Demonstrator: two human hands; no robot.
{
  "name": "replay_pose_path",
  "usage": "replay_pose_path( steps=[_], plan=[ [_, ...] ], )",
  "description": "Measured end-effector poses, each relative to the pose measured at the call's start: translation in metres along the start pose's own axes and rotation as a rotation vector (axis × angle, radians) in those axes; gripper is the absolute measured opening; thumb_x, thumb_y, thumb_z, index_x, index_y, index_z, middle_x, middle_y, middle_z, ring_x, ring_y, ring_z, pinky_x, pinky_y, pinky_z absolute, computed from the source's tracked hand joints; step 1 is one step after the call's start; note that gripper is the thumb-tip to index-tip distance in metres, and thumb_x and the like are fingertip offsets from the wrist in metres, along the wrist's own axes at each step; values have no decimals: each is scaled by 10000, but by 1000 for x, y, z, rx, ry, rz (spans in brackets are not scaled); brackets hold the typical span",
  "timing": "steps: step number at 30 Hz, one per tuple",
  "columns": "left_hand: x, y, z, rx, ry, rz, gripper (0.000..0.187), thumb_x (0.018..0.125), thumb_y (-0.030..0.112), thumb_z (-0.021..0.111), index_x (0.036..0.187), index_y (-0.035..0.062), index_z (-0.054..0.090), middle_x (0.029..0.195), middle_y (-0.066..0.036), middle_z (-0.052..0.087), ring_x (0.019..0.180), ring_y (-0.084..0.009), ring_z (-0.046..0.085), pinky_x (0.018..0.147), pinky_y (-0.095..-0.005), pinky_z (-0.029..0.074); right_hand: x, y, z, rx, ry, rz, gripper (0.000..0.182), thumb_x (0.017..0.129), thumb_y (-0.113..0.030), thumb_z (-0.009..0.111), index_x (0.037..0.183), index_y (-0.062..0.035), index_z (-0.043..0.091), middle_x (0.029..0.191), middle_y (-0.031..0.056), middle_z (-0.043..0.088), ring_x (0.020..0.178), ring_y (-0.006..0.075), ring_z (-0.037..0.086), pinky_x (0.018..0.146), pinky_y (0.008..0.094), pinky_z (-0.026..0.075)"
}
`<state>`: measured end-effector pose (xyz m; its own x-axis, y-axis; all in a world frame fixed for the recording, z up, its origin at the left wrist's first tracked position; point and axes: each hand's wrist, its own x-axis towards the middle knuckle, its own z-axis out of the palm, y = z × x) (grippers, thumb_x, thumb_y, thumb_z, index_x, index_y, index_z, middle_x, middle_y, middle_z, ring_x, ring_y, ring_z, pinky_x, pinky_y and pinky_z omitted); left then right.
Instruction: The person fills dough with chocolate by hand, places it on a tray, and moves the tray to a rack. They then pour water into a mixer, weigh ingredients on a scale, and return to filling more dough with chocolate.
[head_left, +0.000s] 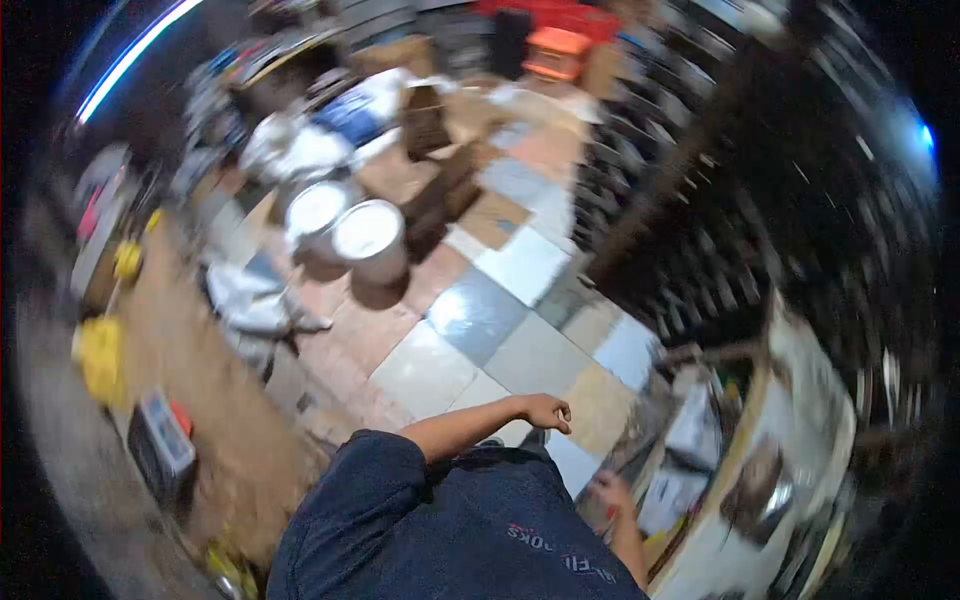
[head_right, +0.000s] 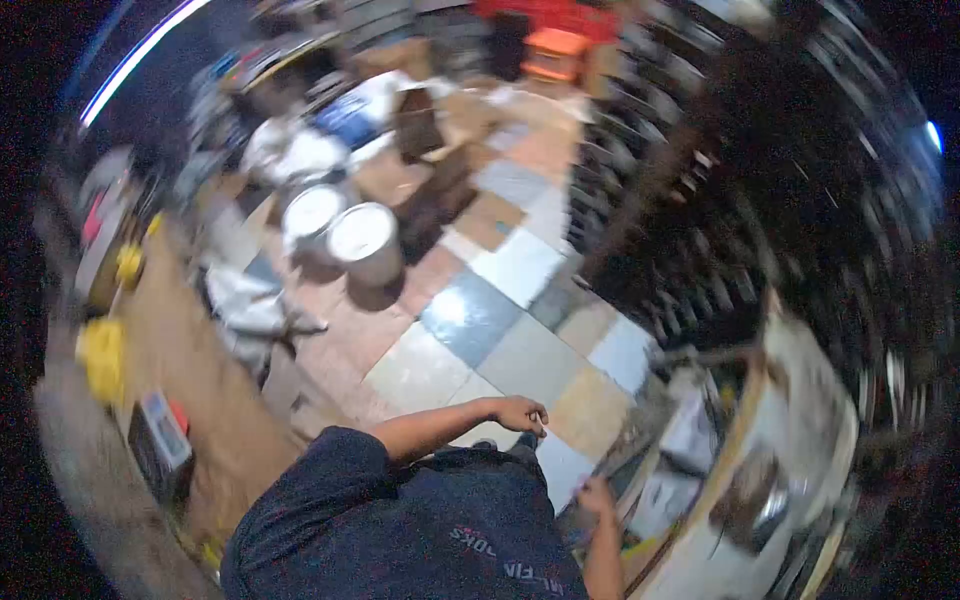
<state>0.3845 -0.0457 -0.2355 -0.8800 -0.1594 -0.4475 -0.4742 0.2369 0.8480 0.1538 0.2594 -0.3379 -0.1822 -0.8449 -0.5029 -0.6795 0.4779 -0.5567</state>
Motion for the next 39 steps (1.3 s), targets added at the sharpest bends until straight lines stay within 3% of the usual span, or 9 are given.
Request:
replay_pose_path(
  steps=[7, 15, 17, 19, 22, 23, 26, 30, 39],
  plan=[
    [-133, -255, -106, -217, 1164, -567, 432, 735, 395, 647, 961, 28, 645, 1000, -205, 645, 1000, -348, 591, 839, -433, 476, 143, -18, 54, 2, -448, 417, 250, 816, -250, 626, 928, -27, 646, 914, 155, 654, 844, 283, 620, 740, 424, 498],
    [-276, -424, -62, -571, 637, -1322, 570, 777, 459, 586, 1167, 44, 618, 1238, -186, 572, 1186, -294, 531, 962, -412, 436, 449, -109, -72, -874, -570, -18, 273, 845, -286, 549, 886, -40, 660, 841, 193, 648, 770, 357, 626, 709, 473, 509],
    [-300, -405, -96, -796, 791, -1222, 545, 759, 455, 600, 1131, 60, 639, 1179, -189, 604, 1132, -308, 561, 931, -410, 452, 587, -138, -82, -908, -21, -245, 276, 818, -294, 528, 834, -53, 660, 803, 179, 646, 719, 357, 618, 679, 476, 505],
    [-317, -392, -134, -798, 961, -1176, 510, 744, 444, 613, 1089, 70, 658, 1114, -189, 632, 1066, -323, 591, 895, -405, 469, 711, -267, -98, -674, 225, -551, 294, 801, -261, 518, 863, -20, 674, 953, 189, 664, 872, 373, 621, 769, 504, 476],
    [-321, -443, -152, -662, 1177, -1181, 450, 733, 415, 629, 1021, 73, 679, 1026, -184, 661, 973, -342, 625, 845, -393, 488, 812, -554, -80, -428, 72, -159, 468, 850, -354, 502, 1016, 58, 648, 1068, 259, 626, 1097, 426, 541, 888, 484, 431],
    [-327, -454, -168, -762, 1219, -1164, 435, 731, 406, 633, 1004, 71, 683, 1011, -182, 665, 959, -345, 629, 839, -389, 490, 864, -602, -40, -239, 484, -627, 382, 786, -343, 571, 789, 36, 613, 593, 198, 587, 600, 331, 602, 602, 462, 465],
    [-351, -477, -194, -955, 1267, -1079, 400, 741, 383, 640, 966, 56, 688, 1001, -187, 666, 957, -345, 629, 829, -390, 487, 843, -843, 39, 165, 96, -854, 169, 881, -184, 550, 824, -29, 586, 694, 6, 554, 579, 85, 540, 447, 251, 424],
    [-436, -506, -220, -1104, 1312, -1120, 423, 760, 382, 648, 1023, 51, 677, 1056, -190, 653, 1028, -332, 605, 888, -383, 456, 681, -1022, 140, -57, -256, -1110, 139, 876, -137, 535, 917, -17, 593, 761, 123, 614, 679, 188, 593, 619, 345, 471],
    [-536, -679, -272, -1694, 1704, -1047, 553, 740, 335, 687, 1190, 30, 589, 1261, -192, 554, 1175, -340, 513, 985, -416, 404, 821, -854, 315, -848, -641, -674, 351, 773, -341, 651, 972, -52, 661, 707, 135, 649, 653, 271, 626, 612, 397, 492]
  ],
)
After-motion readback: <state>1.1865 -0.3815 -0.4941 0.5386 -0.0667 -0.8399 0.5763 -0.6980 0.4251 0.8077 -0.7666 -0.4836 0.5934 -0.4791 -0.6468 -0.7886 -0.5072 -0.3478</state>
